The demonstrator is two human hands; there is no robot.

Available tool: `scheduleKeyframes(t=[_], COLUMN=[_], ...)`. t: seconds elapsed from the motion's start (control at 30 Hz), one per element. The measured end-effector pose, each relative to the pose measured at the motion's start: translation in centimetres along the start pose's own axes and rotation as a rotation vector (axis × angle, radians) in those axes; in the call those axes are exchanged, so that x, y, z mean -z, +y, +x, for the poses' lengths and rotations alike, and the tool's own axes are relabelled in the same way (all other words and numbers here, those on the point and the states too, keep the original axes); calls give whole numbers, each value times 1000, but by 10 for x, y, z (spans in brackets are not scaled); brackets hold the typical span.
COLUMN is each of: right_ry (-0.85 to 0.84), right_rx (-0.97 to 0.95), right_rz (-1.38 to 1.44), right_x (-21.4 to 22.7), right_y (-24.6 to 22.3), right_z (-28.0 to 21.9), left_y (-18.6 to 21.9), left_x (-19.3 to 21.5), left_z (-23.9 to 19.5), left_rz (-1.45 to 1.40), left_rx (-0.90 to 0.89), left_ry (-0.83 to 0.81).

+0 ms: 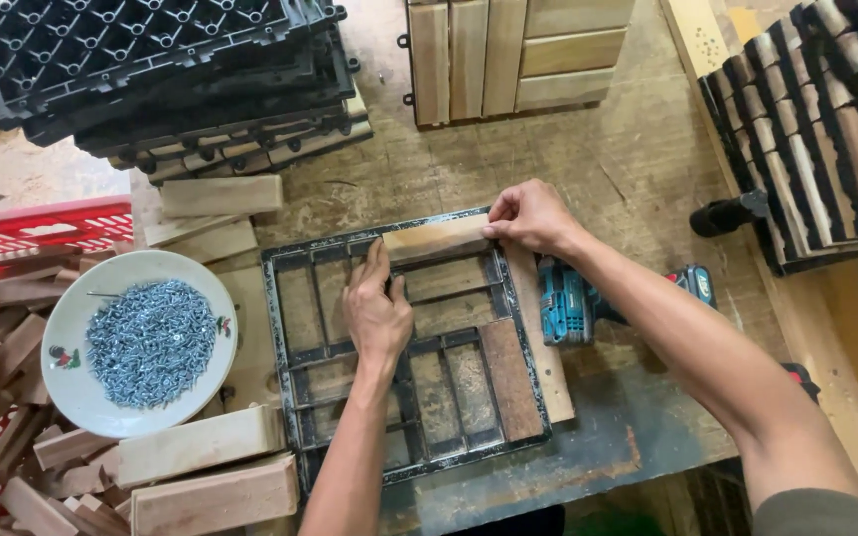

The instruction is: Assembling small wooden blocks into a metal frame to create a patterned tile.

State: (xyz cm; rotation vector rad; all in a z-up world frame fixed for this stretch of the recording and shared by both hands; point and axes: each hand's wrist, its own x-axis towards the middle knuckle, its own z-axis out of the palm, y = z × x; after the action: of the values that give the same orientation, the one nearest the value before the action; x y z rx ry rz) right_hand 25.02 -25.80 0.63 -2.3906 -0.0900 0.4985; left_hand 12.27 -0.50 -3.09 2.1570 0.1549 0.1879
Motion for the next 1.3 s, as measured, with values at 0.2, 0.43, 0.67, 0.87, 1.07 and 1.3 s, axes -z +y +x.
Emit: scheduleKeyframes(t=[0.2,0.43,0.67,0.87,1.07,1.3], right_ry=[-14,-23,59,146,34,-32], right_rx=[27,-16,-51,363,786,803], right_rz=[146,204,53,-469,-589,-597], right_x=[-1,-7,-10,-26,-77,-61], right_y=[-4,-7,-2,-29,-53,-76], right_z=[-7,-8,-5,-12,3,-8], left_y=[2,10,12,9,10,7], left_x=[5,4,7,10,7,4], left_z=[0,-3,-5,-6,-4,-3], left_rz=[-181,-59,49,108,130,116], left_rx=[31,3,-37,-73,-105,-92], left_ry=[25,68,23,48,88,125])
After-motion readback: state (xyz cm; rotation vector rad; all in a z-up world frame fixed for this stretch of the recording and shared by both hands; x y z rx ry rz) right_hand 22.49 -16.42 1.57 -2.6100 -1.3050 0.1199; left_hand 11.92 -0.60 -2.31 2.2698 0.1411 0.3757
